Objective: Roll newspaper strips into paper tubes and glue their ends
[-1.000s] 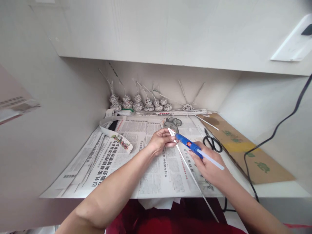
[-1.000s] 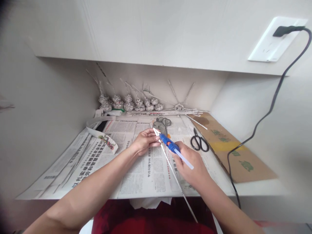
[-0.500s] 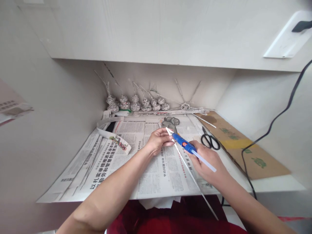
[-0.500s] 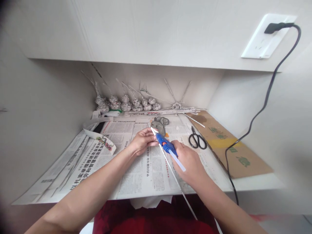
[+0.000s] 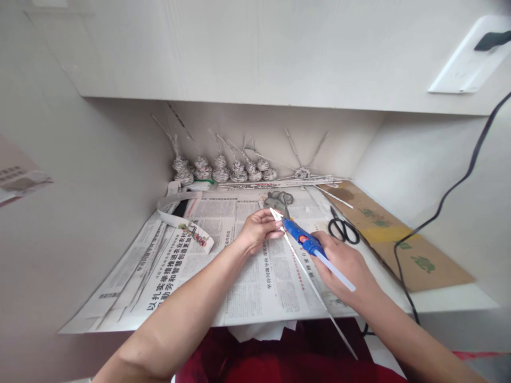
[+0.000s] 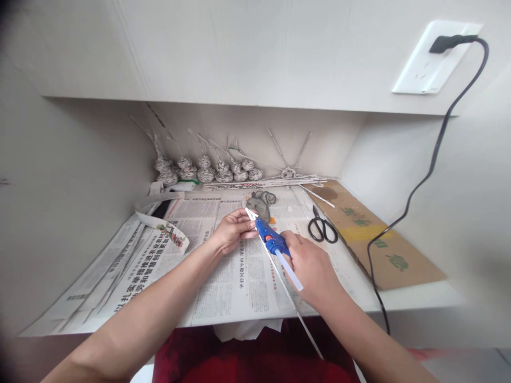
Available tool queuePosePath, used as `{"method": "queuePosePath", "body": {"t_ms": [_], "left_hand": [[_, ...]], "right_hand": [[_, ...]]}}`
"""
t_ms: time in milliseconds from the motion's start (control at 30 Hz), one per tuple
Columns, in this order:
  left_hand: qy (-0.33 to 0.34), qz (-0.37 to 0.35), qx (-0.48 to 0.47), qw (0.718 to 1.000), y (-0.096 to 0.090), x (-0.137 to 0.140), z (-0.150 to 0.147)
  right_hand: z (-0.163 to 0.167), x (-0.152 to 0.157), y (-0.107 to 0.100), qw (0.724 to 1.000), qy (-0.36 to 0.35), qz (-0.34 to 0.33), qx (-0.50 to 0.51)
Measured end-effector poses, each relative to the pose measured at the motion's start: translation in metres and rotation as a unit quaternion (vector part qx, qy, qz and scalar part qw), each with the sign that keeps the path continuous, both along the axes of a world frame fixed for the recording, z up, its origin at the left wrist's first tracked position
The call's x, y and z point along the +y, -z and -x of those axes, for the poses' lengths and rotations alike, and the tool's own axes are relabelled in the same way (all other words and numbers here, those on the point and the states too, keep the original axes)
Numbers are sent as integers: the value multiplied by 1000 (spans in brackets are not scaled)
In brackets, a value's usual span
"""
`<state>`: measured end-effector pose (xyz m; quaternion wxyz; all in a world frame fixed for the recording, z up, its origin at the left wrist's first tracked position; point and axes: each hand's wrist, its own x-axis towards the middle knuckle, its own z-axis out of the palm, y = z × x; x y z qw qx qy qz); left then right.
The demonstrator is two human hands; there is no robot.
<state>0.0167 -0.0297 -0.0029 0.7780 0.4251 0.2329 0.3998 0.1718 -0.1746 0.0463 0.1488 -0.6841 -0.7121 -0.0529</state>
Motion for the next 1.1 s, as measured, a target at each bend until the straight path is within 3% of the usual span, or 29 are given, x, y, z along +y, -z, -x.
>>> {"method": "queuePosePath", "body": {"t_ms": [1100], "left_hand": [[0, -11, 7, 1000, 0, -1, 0]], "right_hand": [[8, 1, -2, 1000, 2, 1, -22]]}}
